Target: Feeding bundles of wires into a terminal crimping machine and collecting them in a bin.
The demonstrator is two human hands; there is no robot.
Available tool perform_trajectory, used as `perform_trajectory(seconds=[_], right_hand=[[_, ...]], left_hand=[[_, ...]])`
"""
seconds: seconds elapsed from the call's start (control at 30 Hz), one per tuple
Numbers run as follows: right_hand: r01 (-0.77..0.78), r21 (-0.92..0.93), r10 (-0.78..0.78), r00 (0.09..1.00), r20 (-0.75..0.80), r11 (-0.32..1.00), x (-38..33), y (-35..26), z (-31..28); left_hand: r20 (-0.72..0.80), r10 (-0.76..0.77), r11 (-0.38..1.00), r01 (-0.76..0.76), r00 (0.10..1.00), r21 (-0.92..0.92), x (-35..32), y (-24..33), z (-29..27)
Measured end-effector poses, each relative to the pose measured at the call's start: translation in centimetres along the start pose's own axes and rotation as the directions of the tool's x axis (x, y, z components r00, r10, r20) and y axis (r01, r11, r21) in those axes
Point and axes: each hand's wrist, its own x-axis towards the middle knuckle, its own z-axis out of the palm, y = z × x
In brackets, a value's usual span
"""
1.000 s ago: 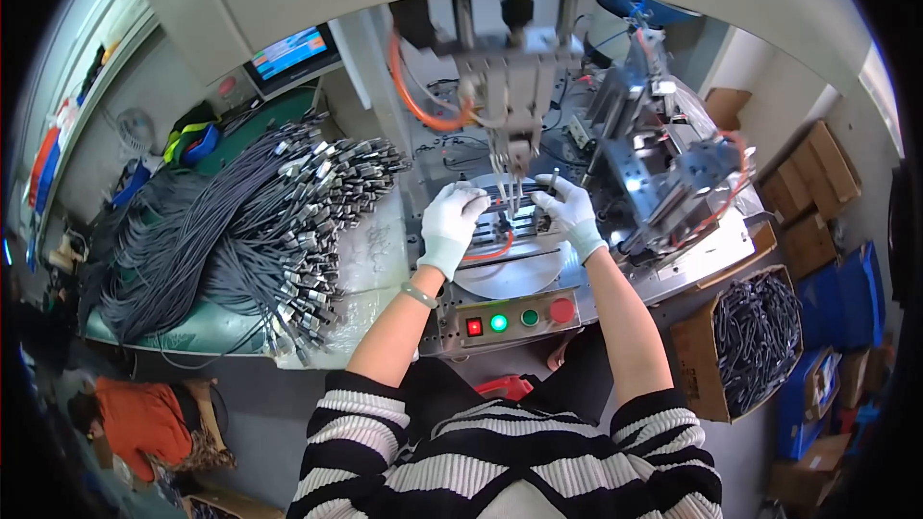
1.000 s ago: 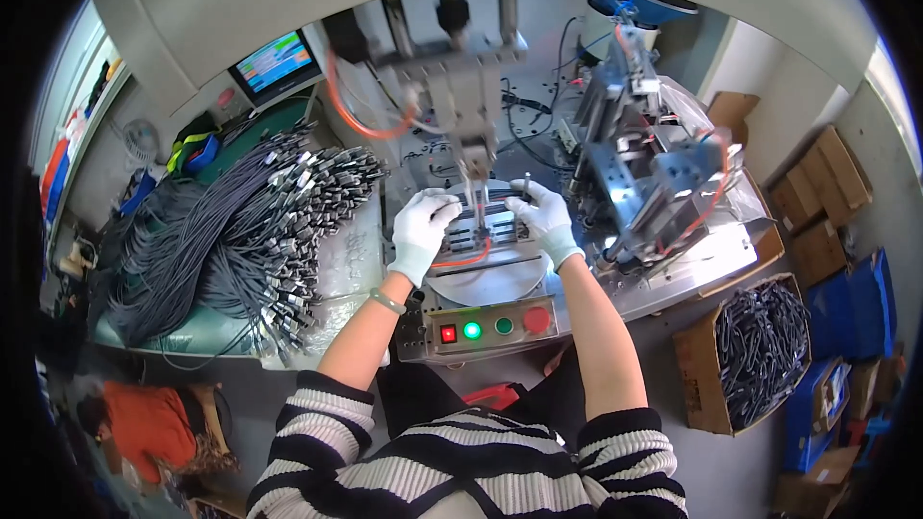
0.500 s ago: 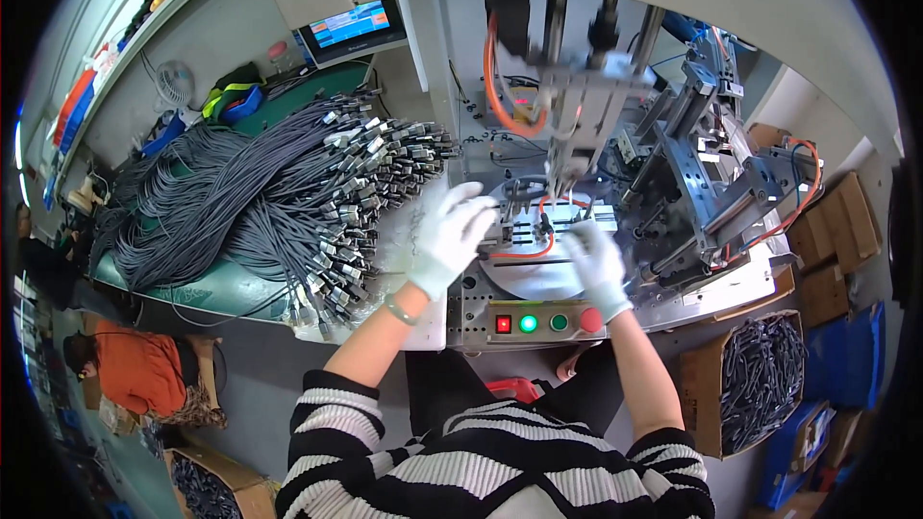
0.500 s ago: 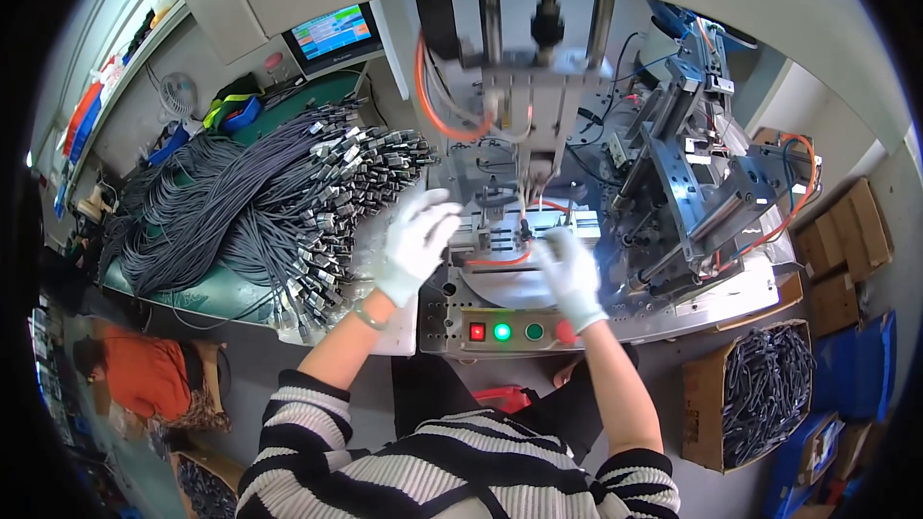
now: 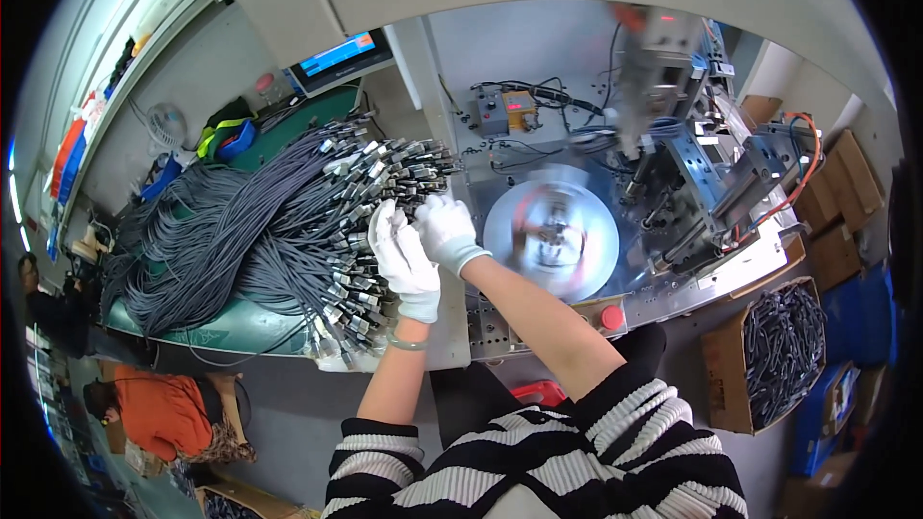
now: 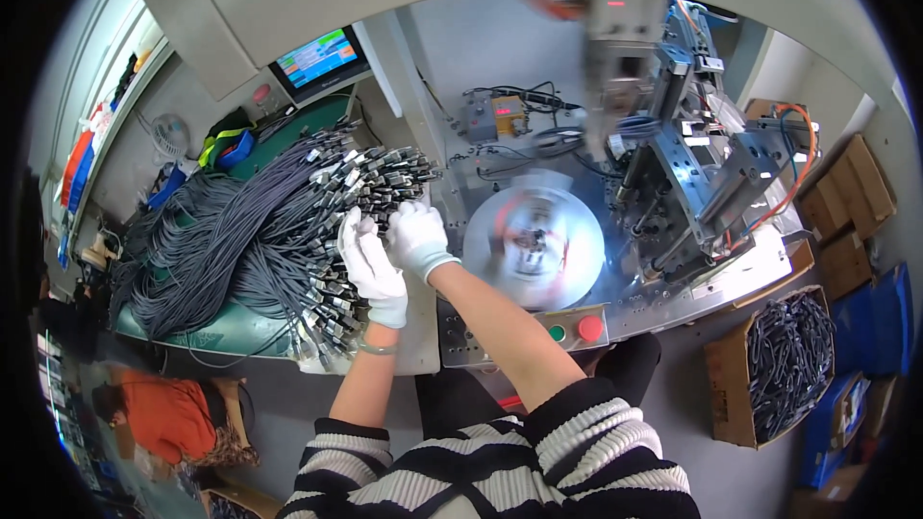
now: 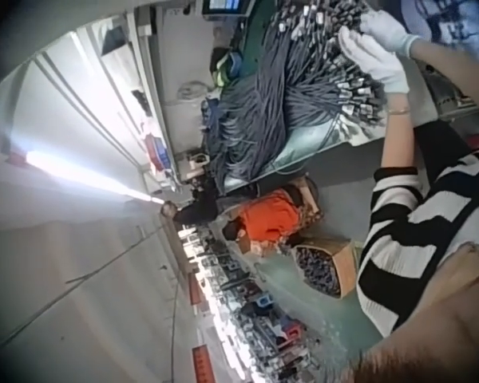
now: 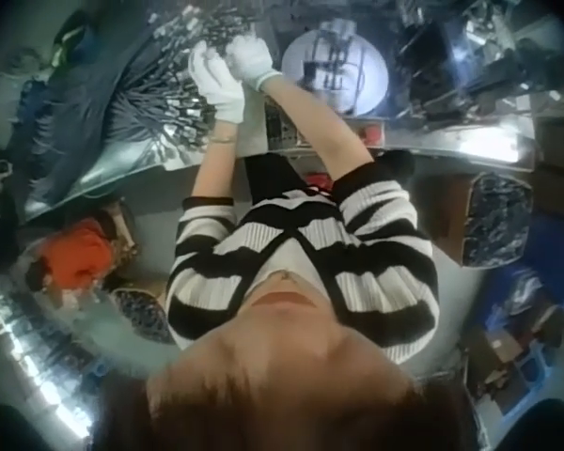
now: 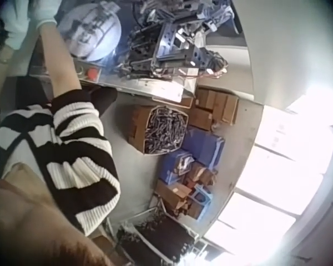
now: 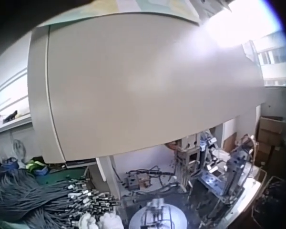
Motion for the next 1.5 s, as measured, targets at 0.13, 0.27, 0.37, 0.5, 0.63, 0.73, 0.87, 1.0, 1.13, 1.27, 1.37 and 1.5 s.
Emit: perform_trajectory(seconds=[0.13,0.27,0.37,0.5,0.63,0.73,0.87,1.0,1.13,1.27,1.37,1.5], right_hand=[[0.013,-0.065,-0.02,0.993,-0.117,0.998,-0.5,-0.7,-0.2],[-0.003,-0.064,0.003,1.0,-0.006,0.998,0.3,-0.8,-0.5],[0.034,-0.022,-0.034,0.999,0.016,0.999,-0.6,0.1,-1.4],[0.133,0.142,-0.141,0.989,0.052,0.981,-4.0,1.9,-7.2],[0.242,0.23,-0.23,0.97,-0.079,0.943,-10.1,11.4,-14.5],[-0.072,0.337,0.123,0.984,-0.132,0.939,-14.1,19.8,-19.5],[-0.269,0.433,0.357,0.924,-0.135,0.861,-14.3,22.8,-20.1],[-0.375,0.391,0.439,0.895,-0.084,0.84,-12.1,23.7,-17.8],[-0.347,0.394,0.387,0.922,-0.024,0.851,-11.8,24.3,-16.4],[-0.504,0.38,0.549,0.836,-0.012,0.776,-12.3,21.5,-17.6],[-0.506,0.393,0.577,0.813,-0.079,0.768,-15.7,21.3,-19.3],[-0.522,0.458,0.543,0.834,0.098,0.719,-21.7,19.4,-23.1]], left_hand=[[0.08,0.047,0.996,-0.053,0.996,0.068,0.1,0.3,0.1],[0.035,0.01,0.999,-0.011,0.999,0.048,0.1,0.5,0.4],[0.092,0.037,0.996,-0.044,0.995,0.075,0.3,0.5,0.1],[0.301,0.128,0.972,-0.18,0.945,0.151,0.6,-0.3,-0.9],[0.818,0.236,0.726,-0.655,0.524,0.21,1.2,-0.9,0.2],[0.893,0.029,0.788,-0.56,0.45,0.257,2.2,0.4,2.7],[0.918,-0.131,0.838,-0.452,0.374,0.304,1.2,0.3,4.7],[0.86,-0.006,0.871,-0.42,0.51,0.255,1.5,-2.1,4.8],[0.783,-0.344,0.824,-0.234,0.517,0.516,1.7,-0.9,3.7],[0.785,-0.33,0.809,-0.271,0.525,0.521,2.1,-2.8,1.0],[0.805,-0.413,0.791,-0.27,0.425,0.549,2.4,-1.2,1.5],[0.966,0.067,0.996,0.034,0.249,-0.078,-0.9,-4.0,0.5]])
